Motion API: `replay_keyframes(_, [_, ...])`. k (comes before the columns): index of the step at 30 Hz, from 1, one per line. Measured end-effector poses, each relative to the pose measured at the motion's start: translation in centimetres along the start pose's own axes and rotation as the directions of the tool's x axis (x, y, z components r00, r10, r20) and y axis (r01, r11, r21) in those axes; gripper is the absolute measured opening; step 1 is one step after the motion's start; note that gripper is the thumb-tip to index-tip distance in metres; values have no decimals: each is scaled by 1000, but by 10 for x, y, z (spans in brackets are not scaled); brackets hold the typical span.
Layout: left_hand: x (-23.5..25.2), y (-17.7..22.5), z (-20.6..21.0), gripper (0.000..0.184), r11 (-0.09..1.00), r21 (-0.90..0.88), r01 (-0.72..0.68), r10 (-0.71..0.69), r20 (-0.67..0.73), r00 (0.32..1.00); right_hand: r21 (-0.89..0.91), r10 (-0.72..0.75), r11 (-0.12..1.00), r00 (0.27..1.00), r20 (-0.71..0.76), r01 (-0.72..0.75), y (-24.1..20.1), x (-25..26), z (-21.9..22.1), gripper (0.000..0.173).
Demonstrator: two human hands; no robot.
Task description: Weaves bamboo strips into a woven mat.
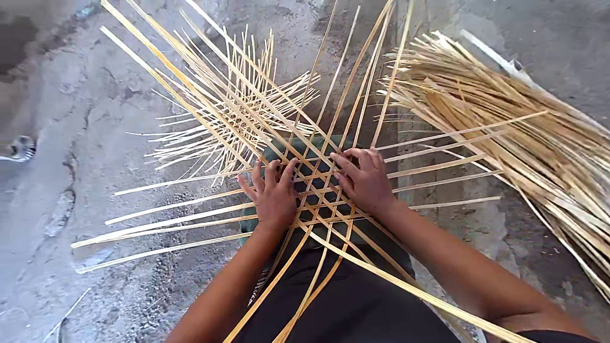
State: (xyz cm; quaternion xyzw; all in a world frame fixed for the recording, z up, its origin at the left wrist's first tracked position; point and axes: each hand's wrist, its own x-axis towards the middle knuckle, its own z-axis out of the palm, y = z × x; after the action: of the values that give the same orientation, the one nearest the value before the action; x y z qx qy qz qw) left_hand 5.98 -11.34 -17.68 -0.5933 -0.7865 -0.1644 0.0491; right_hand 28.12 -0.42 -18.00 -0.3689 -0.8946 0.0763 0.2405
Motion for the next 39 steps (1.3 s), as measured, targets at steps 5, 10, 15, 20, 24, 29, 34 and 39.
replay_keyframes(5, [-4, -2, 3, 46, 1000, 17, -21, 22, -55, 998, -12, 33, 999, 999, 32, -33, 0, 0, 2, 43])
replay_keyframes(10, [-6, -3, 5, 47, 999, 29, -31, 33, -69, 997, 27, 30, 999, 999, 12, -30, 3, -3, 4, 43])
replay_keyframes(15, [-3, 0, 7, 47, 999, 18, -39, 40, -79, 996, 51, 73, 996, 997, -40, -71, 4, 10, -9, 33])
replay_keyframes(20, [-1, 4, 9, 48, 999, 28, -39, 41, -62, 997, -78, 79, 993, 993, -86, -86, 8, 24, -7, 23])
replay_keyframes(24, [-1, 4, 7, 49, 999, 18, -30, 31, -56, 998, -134, 98, 985, 990, -101, -111, 3, 28, 1, 23])
replay_keyframes(29, [-1, 4, 5, 49, 999, 24, -33, 34, -62, 997, -120, 153, 979, 984, -89, -163, -1, 28, 4, 27])
replay_keyframes(34, [-2, 3, 9, 47, 1000, -3, -27, 27, -83, 996, 24, 167, 986, 981, -97, -166, 5, 22, -4, 34])
replay_keyframes(39, [-2, 1, 7, 45, 999, -20, -27, 25, -72, 997, 89, 179, 982, 971, -158, -167, 6, 19, 4, 27])
